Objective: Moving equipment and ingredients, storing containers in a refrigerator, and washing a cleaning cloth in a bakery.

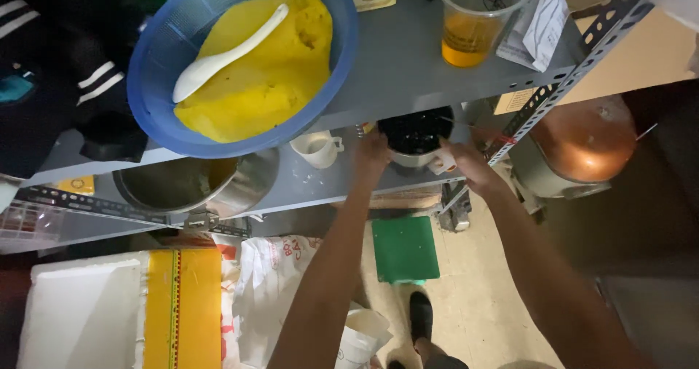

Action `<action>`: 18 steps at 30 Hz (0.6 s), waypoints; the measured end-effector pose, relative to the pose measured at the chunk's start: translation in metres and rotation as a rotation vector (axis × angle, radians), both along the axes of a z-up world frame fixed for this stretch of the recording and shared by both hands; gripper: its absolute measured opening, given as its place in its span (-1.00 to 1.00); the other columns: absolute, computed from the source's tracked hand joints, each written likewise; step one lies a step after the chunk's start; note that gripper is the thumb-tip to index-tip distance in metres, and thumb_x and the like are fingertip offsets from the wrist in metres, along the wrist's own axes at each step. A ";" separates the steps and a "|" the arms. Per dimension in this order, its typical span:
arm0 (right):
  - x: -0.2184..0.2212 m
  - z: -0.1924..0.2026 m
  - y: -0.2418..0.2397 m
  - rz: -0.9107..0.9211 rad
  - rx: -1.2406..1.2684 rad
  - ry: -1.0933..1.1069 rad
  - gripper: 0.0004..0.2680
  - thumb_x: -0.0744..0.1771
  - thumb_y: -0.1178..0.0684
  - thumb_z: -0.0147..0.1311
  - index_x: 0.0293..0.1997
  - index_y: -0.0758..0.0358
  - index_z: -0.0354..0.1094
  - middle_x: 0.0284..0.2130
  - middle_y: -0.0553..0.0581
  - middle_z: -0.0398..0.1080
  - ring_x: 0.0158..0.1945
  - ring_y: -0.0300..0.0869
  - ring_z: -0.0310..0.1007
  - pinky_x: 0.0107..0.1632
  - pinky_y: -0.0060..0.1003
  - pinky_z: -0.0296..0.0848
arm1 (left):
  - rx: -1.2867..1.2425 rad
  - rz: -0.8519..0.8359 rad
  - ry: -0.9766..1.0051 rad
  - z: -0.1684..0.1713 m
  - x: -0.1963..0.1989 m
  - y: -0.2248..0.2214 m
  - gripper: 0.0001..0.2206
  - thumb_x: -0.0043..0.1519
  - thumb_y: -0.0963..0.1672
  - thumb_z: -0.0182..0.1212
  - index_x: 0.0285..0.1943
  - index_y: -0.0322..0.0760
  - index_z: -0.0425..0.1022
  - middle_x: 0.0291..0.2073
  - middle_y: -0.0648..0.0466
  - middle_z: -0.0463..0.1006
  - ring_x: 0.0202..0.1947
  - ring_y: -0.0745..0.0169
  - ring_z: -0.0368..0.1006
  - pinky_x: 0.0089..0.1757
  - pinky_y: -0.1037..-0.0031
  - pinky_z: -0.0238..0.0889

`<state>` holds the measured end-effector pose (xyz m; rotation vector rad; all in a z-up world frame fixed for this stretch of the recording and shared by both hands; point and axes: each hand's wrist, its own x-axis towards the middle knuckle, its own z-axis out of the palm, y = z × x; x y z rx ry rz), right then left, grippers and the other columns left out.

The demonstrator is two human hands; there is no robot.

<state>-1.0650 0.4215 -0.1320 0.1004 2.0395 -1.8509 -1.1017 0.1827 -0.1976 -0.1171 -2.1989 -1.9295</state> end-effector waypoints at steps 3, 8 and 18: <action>-0.009 -0.024 -0.002 -0.007 -0.104 -0.156 -0.65 0.35 -0.29 -0.04 -0.18 0.20 0.54 -0.22 0.08 0.57 -0.08 -0.21 0.47 0.11 -0.24 0.24 | 0.310 -0.072 -0.172 -0.032 0.011 0.006 -0.74 0.34 -0.13 0.23 0.18 -0.24 0.41 -0.23 0.00 0.53 -0.33 0.25 0.45 -0.39 0.47 0.33; -0.024 -0.092 -0.010 -0.116 -0.195 -0.038 -0.67 0.33 -0.27 0.04 -0.09 0.20 0.51 -0.26 0.10 0.55 -0.13 -0.18 0.46 0.09 -0.25 0.29 | 0.602 -0.118 -0.249 -0.092 0.008 0.001 -0.73 0.27 -0.18 0.24 0.12 -0.25 0.34 -0.20 0.04 0.54 -0.32 0.26 0.50 -0.36 0.46 0.41; 0.035 -0.074 -0.034 -0.414 -0.226 0.045 -0.70 0.34 -0.12 0.11 -0.27 0.44 0.48 -0.37 0.17 0.53 -0.29 -0.17 0.46 -0.17 -0.17 0.42 | 0.357 -0.008 -0.472 0.011 0.061 0.015 -0.85 0.34 -0.12 0.17 -0.02 -0.28 0.42 -0.35 0.04 0.48 -0.42 0.27 0.43 -0.43 0.41 0.31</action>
